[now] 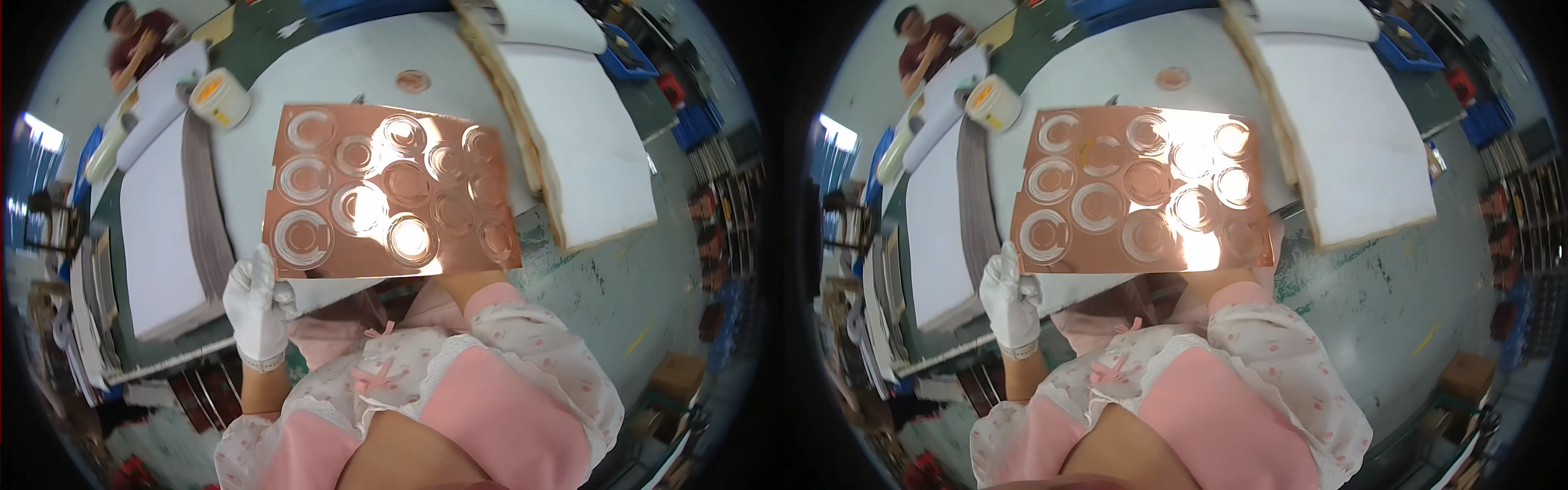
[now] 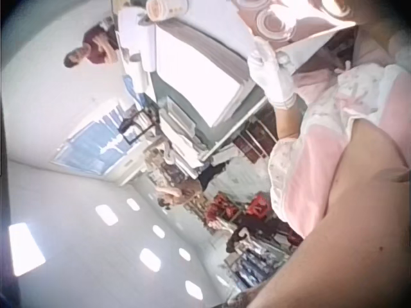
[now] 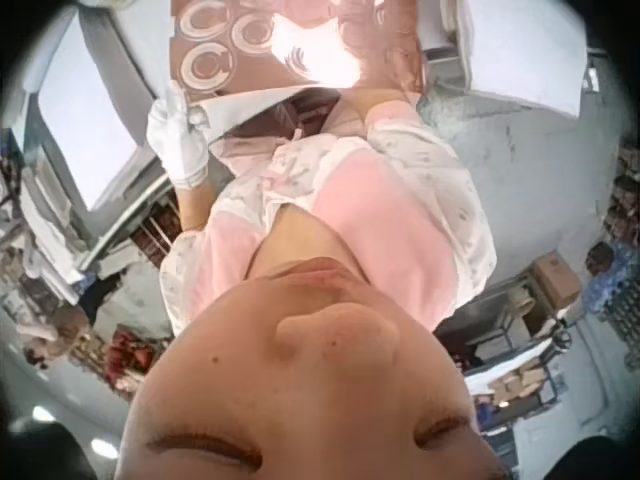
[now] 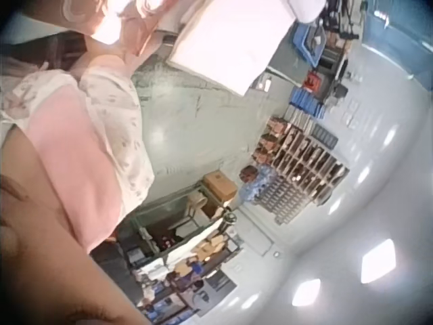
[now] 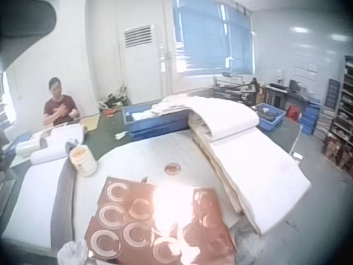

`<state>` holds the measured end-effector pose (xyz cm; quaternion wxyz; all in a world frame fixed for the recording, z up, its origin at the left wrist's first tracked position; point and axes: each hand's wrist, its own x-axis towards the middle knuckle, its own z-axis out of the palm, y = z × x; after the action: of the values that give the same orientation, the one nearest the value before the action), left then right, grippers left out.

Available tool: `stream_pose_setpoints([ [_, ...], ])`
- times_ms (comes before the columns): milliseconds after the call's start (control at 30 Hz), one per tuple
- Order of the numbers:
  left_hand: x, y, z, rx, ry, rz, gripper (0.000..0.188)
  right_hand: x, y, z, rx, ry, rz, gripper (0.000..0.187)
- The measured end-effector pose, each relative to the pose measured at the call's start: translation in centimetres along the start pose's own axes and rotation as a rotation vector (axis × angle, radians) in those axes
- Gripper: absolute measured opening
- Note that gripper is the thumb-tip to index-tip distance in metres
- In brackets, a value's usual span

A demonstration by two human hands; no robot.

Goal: The person uses pliers to cut individual circular copper-colored stickers from a larger sheet. They work methodically, removing the stickers one by one and placing them into a white container on the table.

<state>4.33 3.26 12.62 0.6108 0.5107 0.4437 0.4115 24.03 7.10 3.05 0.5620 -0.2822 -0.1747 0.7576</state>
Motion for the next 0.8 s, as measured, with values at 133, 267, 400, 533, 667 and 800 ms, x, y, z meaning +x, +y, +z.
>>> stream_pose_setpoints([
  [133,-2.4,-3.8,-4.5,-0.010,0.140,0.040,0.029,0.3,0.6,0.7,-0.091,0.037,-0.027,0.028],
  [267,-3.7,-5.3,-6.4,-0.126,0.289,-0.062,0.031,0.0,-2.2,0.9,-0.335,0.211,-0.166,0.027],
  [400,-4.7,-5.7,-7.1,-0.285,0.387,-0.146,0.027,3.0,-8.1,-0.5,-0.644,0.445,-0.367,0.027],
  [533,-5.9,-8.0,-7.7,-0.259,0.458,-0.221,0.037,3.6,-16.2,-5.3,-0.718,0.541,-0.345,0.027],
  [667,-6.5,-9.7,-6.6,-0.326,0.029,-0.500,0.047,-5.6,-22.6,-2.7,-0.636,0.354,-0.425,0.018],
  [800,-6.0,-10.2,-5.9,-0.245,-0.460,-0.632,0.062,-10.6,-14.2,4.3,-0.566,0.134,-0.359,0.024],
])
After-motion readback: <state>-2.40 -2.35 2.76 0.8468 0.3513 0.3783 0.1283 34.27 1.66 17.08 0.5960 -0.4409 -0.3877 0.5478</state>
